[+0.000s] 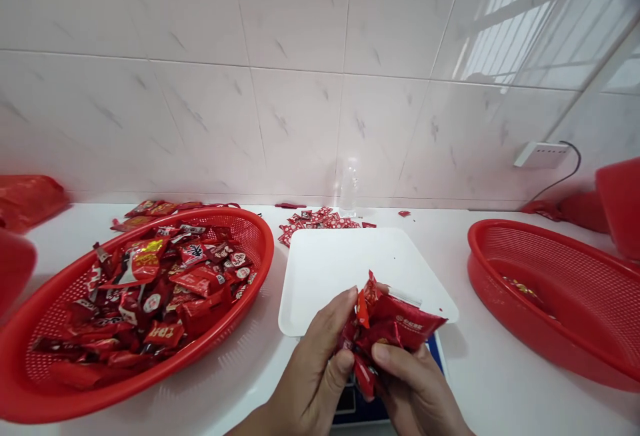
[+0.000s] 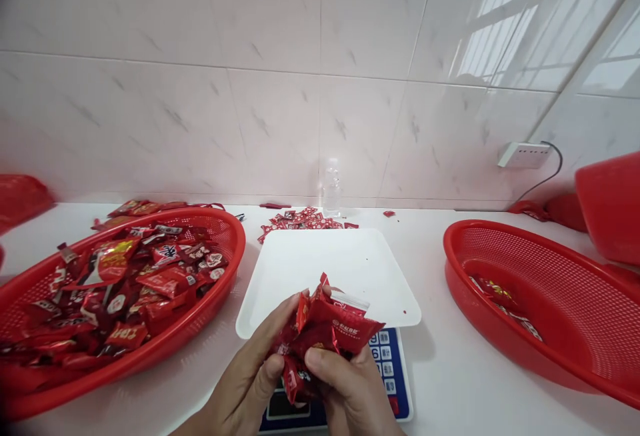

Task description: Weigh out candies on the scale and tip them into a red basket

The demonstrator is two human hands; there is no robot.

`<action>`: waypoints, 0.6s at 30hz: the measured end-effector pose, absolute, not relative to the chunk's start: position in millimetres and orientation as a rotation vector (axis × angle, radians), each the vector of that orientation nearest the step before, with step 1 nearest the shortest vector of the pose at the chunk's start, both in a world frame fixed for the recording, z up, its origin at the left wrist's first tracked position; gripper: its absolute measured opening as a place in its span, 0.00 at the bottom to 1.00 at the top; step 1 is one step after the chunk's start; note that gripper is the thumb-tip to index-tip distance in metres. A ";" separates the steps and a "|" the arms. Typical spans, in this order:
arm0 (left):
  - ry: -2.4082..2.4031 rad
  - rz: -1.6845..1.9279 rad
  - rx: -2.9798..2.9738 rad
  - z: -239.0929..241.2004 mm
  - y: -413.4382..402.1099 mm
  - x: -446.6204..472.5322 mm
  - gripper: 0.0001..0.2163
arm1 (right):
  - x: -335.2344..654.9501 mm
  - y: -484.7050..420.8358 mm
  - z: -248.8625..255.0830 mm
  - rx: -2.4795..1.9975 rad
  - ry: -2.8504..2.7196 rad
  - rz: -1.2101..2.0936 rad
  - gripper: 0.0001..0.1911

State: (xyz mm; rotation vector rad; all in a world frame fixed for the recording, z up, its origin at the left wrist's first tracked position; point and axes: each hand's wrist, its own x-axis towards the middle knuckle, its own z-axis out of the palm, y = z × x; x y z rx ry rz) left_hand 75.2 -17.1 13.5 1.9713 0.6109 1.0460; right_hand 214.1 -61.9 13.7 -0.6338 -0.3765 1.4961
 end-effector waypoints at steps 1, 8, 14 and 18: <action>0.600 1.055 1.980 11.9 -15.4 73.5 0.22 | 212.5 -61.3 13.7 -0.629 -0.393 1.514 0.31; 0.598 1.083 1.959 5.0 -11.8 68.3 0.22 | 203.5 -58.2 15.1 -0.653 -0.366 1.517 0.35; 0.613 1.142 1.860 8.4 -19.2 71.0 0.22 | 209.3 -58.9 24.2 -0.639 -0.372 1.599 0.33; 0.606 1.120 1.840 7.0 -18.6 71.5 0.23 | 213.2 -58.8 29.8 -0.613 -0.371 1.661 0.31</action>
